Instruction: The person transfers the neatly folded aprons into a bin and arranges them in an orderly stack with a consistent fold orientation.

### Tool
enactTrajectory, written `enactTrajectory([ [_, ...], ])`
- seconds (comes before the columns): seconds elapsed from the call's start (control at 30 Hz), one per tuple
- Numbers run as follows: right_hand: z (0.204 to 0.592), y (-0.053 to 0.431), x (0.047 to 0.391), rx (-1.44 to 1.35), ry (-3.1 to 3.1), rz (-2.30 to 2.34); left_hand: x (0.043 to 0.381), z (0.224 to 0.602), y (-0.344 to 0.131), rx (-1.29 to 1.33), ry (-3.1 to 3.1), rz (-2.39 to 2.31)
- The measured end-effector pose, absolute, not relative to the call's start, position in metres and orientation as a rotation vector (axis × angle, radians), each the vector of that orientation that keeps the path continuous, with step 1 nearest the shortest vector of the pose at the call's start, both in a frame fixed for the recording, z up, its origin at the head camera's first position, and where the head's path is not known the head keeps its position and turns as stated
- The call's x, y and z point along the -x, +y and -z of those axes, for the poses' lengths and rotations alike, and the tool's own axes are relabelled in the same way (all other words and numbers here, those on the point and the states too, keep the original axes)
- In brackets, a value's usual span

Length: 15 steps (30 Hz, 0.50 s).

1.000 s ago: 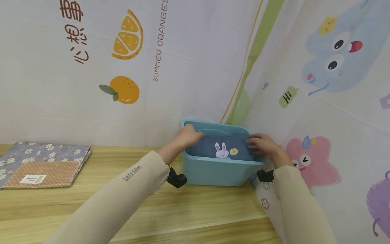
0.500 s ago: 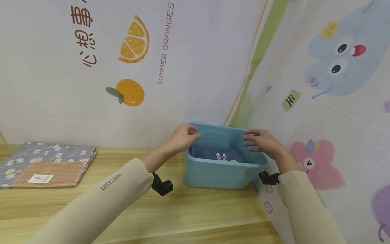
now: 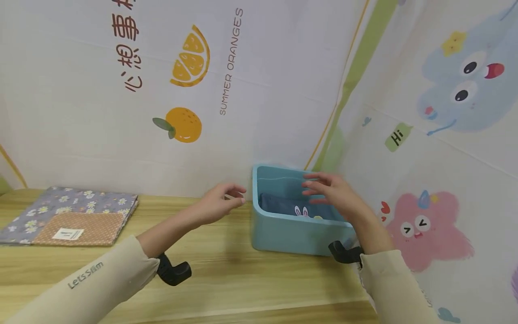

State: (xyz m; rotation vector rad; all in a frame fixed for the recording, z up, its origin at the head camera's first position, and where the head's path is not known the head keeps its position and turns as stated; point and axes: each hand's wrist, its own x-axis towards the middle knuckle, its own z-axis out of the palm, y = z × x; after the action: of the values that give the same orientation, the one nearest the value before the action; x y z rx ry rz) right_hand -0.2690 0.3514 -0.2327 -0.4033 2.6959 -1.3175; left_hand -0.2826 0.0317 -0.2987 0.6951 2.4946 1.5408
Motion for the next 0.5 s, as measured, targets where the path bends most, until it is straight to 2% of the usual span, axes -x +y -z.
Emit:
enactTrajectory([
  [0.5, 0.269, 0.26, 0.259, 0.582, 2.478, 1.596, 0.261, 0.329, -0.051, -0.697, 2.544, -1.533],
])
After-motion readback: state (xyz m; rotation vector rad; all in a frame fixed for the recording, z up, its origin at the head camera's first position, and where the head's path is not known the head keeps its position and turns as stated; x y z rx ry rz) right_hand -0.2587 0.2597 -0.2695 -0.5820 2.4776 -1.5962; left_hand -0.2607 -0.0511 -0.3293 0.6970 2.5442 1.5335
